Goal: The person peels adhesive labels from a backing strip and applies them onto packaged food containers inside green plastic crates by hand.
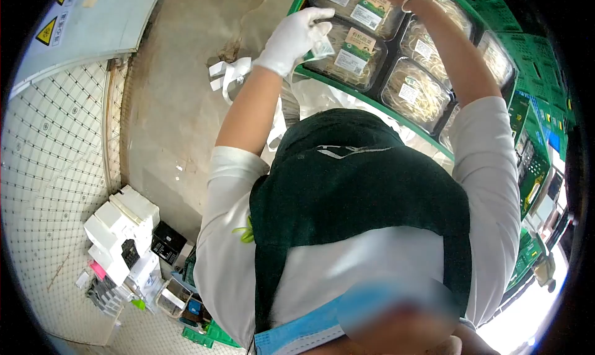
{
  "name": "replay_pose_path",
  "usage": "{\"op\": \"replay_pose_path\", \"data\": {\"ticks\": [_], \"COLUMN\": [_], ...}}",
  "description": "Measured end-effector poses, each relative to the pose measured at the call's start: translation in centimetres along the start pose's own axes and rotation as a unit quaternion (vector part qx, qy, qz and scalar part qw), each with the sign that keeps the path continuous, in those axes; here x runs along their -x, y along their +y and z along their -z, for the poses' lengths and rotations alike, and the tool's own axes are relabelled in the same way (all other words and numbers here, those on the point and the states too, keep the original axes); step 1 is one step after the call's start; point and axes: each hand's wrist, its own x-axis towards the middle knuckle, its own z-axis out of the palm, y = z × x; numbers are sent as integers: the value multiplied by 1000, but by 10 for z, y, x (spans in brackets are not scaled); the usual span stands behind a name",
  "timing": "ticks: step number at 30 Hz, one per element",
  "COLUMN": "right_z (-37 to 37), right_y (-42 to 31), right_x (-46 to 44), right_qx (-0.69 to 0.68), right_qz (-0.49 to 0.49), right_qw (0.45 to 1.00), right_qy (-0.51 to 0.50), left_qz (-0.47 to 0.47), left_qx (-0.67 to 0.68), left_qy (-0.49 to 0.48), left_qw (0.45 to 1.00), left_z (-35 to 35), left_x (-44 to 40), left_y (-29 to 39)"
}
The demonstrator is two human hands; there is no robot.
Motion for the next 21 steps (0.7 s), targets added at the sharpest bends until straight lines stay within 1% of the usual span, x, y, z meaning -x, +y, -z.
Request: {"op": "replay_pose_path", "data": {"ticks": [1, 2, 3, 4, 5, 6, 7, 8, 9, 11, 12, 13, 14, 15, 16, 17, 18, 19, 20, 21], "right_z": [4, 8, 4, 5, 6, 2, -6, -14, -18, -25, -45, -73, -88, -82, -74, -70, -68, -71, -78, -69], "right_y": [-3, -9, -13, -13, -14, -10, -3, 4, 9, 18, 37, 63, 78, 72, 55, 39, 26, 20, 9, -5], "right_x": [4, 6, 5, 5, 4, -3, -16, -26, -29, -35, -37, -35, -36, -25, 0, 21, 35, 42, 46, 50], "right_qx": [-38, -84, -26, -36, -46, -46, 110, 263, 262, 272, 271, 318, 358, 361, 34, -299, -434, -560, -666, -722], "right_qz": [-6, -26, 7, -18, -44, -44, 13, 70, 69, 14, 13, 85, 157, 159, -17, -192, -213, -230, -251, -296], "right_qw": [999, 995, 999, 999, 997, 997, 991, 957, 957, 937, 937, 940, 919, 917, 998, 933, 873, 794, 687, 609], "right_qy": [-30, -47, -23, -35, -46, -45, -74, -101, -101, -217, -219, -85, 51, 50, 56, 53, 58, 64, 143, 138], "left_qz": [-9, -12, 1, 15, 14, 28, 43, 57, 57, 59, 35, 35, 41, 48, 37, 39, 30, 20, 18, 4], "left_qx": [-48, -47, -82, -117, -117, -177, -236, -254, -254, -225, -228, -227, -222, -217, -235, -233, -236, -240, -237, -250], "left_qy": [-3, -3, -22, -41, -41, -50, -58, -72, -73, -40, -29, -31, -25, -17, -18, -18, -19, -20, -20, -9], "left_qw": [999, 999, 996, 992, 992, 983, 969, 963, 963, 972, 973, 973, 974, 975, 971, 972, 971, 970, 971, 968], "left_z": [-3, -7, -13, -18, -22, -25, -25, -26, -28, -31, -32, -32, -32, -32, -31, -32, -32, -32, -34, -35], "left_x": [-13, -24, -34, -41, -45, -50, -52, -50, -51, -49, -49, -48, -47, -46, -44, -44, -44, -45, -46, -46], "left_y": [1, 2, 4, 4, 4, 3, 6, 8, 4, -5, -12, -14, -14, -13, -11, -12, -11, -11, -10, -9]}}
